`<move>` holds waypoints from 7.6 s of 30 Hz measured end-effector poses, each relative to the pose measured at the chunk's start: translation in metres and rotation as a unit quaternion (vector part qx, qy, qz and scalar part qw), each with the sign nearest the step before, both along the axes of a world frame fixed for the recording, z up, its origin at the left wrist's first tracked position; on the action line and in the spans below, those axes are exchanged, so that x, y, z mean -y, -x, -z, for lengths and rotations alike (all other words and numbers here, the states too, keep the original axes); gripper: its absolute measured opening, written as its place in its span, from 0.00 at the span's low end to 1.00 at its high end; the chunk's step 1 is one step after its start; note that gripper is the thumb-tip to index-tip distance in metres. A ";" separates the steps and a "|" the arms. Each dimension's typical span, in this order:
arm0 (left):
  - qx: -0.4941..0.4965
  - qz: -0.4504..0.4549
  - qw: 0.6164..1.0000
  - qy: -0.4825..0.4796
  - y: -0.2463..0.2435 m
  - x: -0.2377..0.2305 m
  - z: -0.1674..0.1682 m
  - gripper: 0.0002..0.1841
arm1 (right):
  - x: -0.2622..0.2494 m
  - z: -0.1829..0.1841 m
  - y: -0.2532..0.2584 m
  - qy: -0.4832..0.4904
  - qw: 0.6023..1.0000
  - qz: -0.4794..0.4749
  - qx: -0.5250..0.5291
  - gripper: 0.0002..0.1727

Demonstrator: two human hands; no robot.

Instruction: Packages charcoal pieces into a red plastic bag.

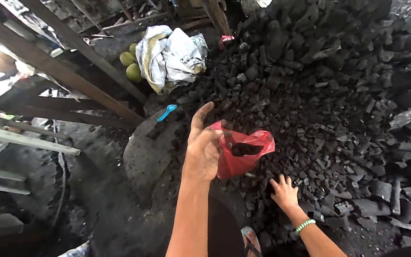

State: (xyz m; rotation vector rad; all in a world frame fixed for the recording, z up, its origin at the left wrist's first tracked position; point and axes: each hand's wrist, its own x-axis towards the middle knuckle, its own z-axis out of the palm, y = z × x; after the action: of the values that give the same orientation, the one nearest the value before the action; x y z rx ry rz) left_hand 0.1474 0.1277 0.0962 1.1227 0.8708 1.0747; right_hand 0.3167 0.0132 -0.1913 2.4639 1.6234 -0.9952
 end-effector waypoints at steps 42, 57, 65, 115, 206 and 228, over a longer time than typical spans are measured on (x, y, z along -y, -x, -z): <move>-0.010 0.211 0.978 0.000 -0.004 0.009 0.008 0.38 | 0.022 0.004 -0.057 -0.119 0.960 0.252 -0.003 0.51; -0.026 0.231 0.972 0.028 -0.019 0.012 0.016 0.38 | 0.020 -0.083 -0.119 -0.270 0.725 0.318 -0.548 0.18; -0.039 0.315 0.948 0.032 -0.038 0.033 0.016 0.37 | -0.012 -0.179 -0.055 -0.287 0.878 -0.038 -0.382 0.25; -0.206 0.182 0.897 -0.346 -0.067 0.135 0.023 0.11 | 0.095 -0.241 -0.048 -0.504 0.755 0.148 -0.391 0.32; -0.387 0.249 0.848 -0.262 -0.041 0.151 0.032 0.13 | 0.134 -0.173 -0.028 -0.605 0.788 -0.031 -0.114 0.12; -0.340 0.213 0.825 -0.398 -0.032 0.151 0.026 0.13 | 0.125 -0.195 -0.015 -0.690 0.721 -0.065 0.009 0.19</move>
State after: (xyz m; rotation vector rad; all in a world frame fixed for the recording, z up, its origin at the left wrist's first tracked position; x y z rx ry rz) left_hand 0.1796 -0.0233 0.0701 2.3808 0.6293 0.6340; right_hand 0.3316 -0.1117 0.0035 2.6895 3.1709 0.6725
